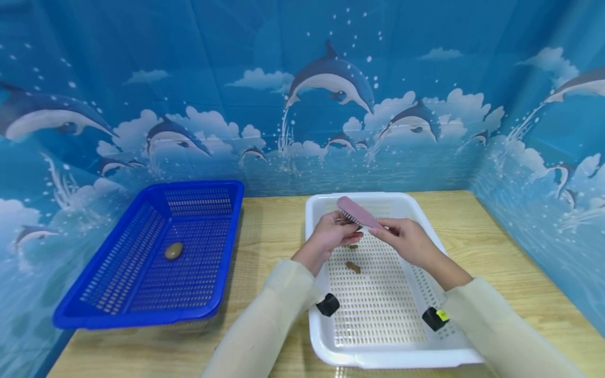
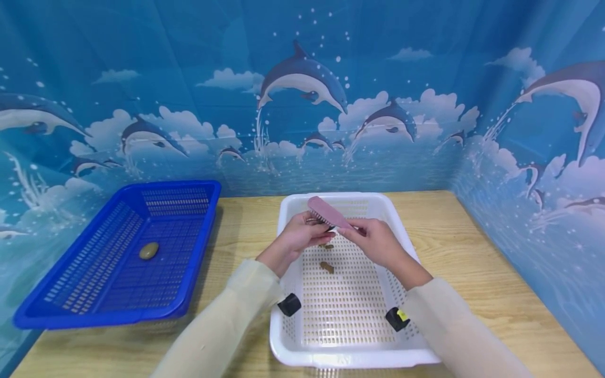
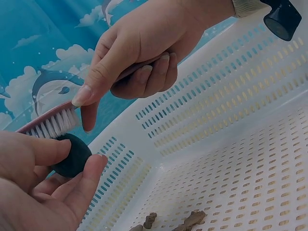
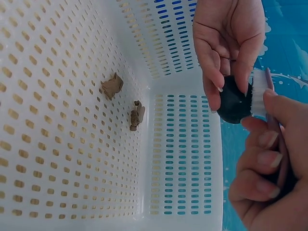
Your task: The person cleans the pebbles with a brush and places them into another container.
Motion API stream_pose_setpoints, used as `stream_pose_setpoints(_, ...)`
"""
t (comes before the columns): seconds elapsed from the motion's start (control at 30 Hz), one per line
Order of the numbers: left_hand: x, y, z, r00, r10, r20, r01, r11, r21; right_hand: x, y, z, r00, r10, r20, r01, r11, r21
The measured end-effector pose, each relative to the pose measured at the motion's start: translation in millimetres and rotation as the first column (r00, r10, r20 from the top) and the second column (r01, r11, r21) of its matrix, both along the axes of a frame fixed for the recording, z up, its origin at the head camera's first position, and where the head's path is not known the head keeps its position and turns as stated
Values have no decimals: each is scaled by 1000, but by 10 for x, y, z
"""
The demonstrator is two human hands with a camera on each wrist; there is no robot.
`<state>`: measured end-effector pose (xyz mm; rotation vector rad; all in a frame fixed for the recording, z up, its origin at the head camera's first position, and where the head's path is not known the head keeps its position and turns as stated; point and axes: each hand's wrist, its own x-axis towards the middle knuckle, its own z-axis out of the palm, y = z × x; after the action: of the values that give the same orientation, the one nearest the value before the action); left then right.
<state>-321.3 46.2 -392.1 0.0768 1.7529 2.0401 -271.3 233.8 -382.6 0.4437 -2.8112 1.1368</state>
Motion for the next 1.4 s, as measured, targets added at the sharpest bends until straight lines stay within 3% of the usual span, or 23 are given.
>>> stream_pose_setpoints(0.4, -14, 11, -5, 996, 92, 14, -93, 992, 79, -6, 16, 21, 991, -103, 81, 102, 995, 19)
stream_pose_setpoints(0.73, 6, -1, 3, 997, 71, 12, -71, 996, 53, 6, 15, 23, 989, -95, 113, 93, 995, 30)
stream_pose_setpoints(1.0, 17, 8, 11, 998, 70, 1, -70, 997, 29, 0, 8, 14, 996, -42, 75, 41, 999, 11)
stream_pose_setpoints(1.23, 39, 0, 3, 998, 31, -46, -34, 996, -81, 24, -5, 6, 998, 64, 29, -63, 998, -11)
stream_pose_setpoints(1.4, 40, 0, 12, 996, 37, -76, -49, 986, -162, 31, -15, 12, 996, 91, 18, -91, 996, -6)
